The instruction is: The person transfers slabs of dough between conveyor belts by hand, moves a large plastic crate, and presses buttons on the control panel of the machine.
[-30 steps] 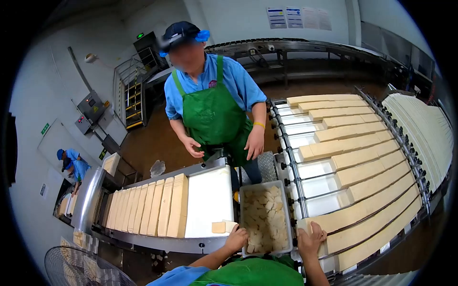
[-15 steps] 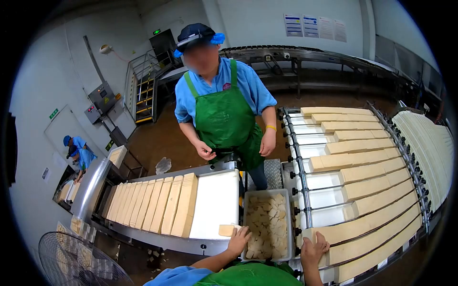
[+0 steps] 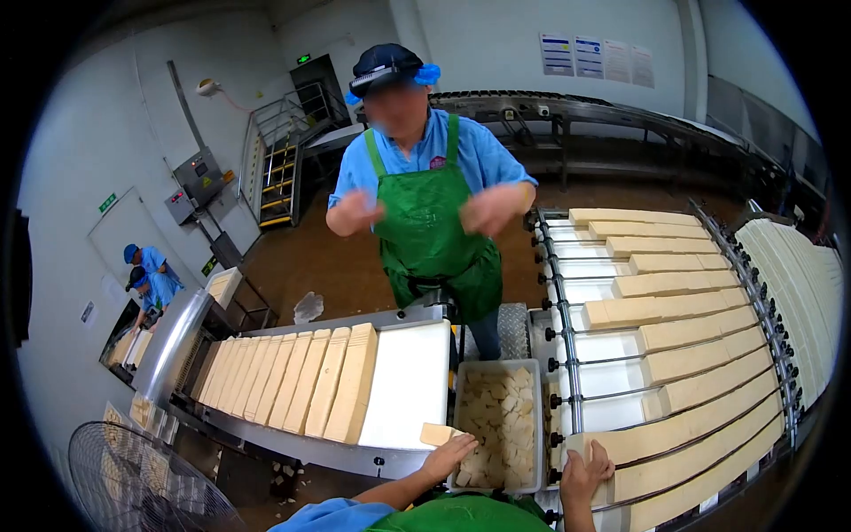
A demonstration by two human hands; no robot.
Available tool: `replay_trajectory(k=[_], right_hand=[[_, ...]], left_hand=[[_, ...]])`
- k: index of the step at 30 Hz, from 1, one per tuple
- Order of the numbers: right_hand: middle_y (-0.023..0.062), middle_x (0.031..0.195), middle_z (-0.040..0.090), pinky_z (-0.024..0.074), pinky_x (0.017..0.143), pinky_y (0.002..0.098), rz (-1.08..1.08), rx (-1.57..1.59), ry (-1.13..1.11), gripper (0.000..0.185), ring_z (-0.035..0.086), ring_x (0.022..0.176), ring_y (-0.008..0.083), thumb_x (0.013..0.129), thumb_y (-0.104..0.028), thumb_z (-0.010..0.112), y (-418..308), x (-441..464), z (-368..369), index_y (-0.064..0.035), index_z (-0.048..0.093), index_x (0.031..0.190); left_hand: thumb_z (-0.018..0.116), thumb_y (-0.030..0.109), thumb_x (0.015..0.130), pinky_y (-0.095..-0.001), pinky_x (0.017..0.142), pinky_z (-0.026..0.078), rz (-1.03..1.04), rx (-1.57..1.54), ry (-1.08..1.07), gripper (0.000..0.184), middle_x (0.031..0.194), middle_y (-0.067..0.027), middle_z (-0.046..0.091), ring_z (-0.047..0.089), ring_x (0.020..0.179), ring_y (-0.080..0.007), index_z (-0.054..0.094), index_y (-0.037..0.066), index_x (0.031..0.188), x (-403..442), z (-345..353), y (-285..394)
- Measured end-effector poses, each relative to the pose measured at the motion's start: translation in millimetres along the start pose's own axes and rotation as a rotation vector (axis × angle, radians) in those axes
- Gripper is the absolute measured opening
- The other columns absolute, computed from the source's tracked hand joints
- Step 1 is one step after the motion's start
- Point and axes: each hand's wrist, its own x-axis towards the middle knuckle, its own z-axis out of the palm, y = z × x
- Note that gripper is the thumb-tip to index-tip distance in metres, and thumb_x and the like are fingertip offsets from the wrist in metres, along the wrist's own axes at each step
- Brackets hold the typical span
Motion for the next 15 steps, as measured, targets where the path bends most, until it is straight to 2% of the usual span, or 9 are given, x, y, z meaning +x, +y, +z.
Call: replay_trajectory(k=[2, 4, 8, 10, 15], right_hand=[[0.0184, 0.123, 0.048, 0.0252, 0.096, 0.0504, -0.004, 0.0, 0.007, 0.015, 0.043, 0.118, 0.0331, 0.075, -0.009, 0.066, 0.8, -1.0, 2.0, -0.0127, 0.067, 0.089], [0.0186, 0.124, 0.048, 0.0252, 0.097, 0.0505, -0.009, -0.002, 0.015, 0.014, 0.043, 0.118, 0.0335, 0.076, -0.009, 0.065, 1.2, -1.5, 2.8, -0.0127, 0.067, 0.089], [0.0186, 0.125, 0.048, 0.0252, 0.097, 0.0512, -0.008, -0.039, 0.016, 0.013, 0.043, 0.118, 0.0337, 0.077, -0.01, 0.066, 0.7, -2.2, 3.8, -0.0129, 0.067, 0.089], [0.0185, 0.126, 0.048, 0.0253, 0.097, 0.0514, -0.013, -0.038, 0.019, 0.012, 0.043, 0.119, 0.0337, 0.077, -0.01, 0.066, 1.0, -3.1, 5.6, -0.0131, 0.067, 0.089], [0.0183, 0.128, 0.048, 0.0253, 0.098, 0.0514, 0.002, -0.082, 0.036, 0.01, 0.042, 0.122, 0.0323, 0.079, -0.011, 0.065, 2.7, -7.4, 9.6, -0.0131, 0.067, 0.089]], left_hand=[[0.045, 0.0, 0.083, -0.0381, 0.108, 0.035, 0.03, 0.01, -0.008, 0.051, 0.141, -0.0145, 0.042, 0.038, 0.133, -0.03, 0.045, 0.007, 0.134, 1.0, -3.9, 3.1], [0.046, 0.002, 0.083, -0.0372, 0.106, 0.037, 0.041, 0.183, 0.095, 0.051, 0.138, -0.014, 0.045, 0.043, 0.129, -0.0292, 0.045, 0.008, 0.134, 5.8, -17.0, 13.1], [0.051, 0.002, 0.081, -0.0375, 0.098, 0.041, 0.029, 0.06, 0.09, 0.05, 0.128, -0.012, 0.051, 0.049, 0.117, -0.0301, 0.049, 0.011, 0.131, 2.2, -4.6, 4.5], [0.052, 0.002, 0.08, -0.0369, 0.091, 0.044, -0.008, 0.062, -0.003, 0.047, 0.114, -0.0096, 0.054, 0.052, 0.103, -0.0287, 0.053, 0.012, 0.125, -1.5, 0.1, 1.5], [0.052, 0.001, 0.077, -0.0343, 0.088, 0.045, 0.01, 0.059, -0.003, 0.043, 0.108, -0.0073, 0.054, 0.052, 0.099, -0.0266, 0.057, 0.011, 0.119, -2.9, -1.4, 2.6]])
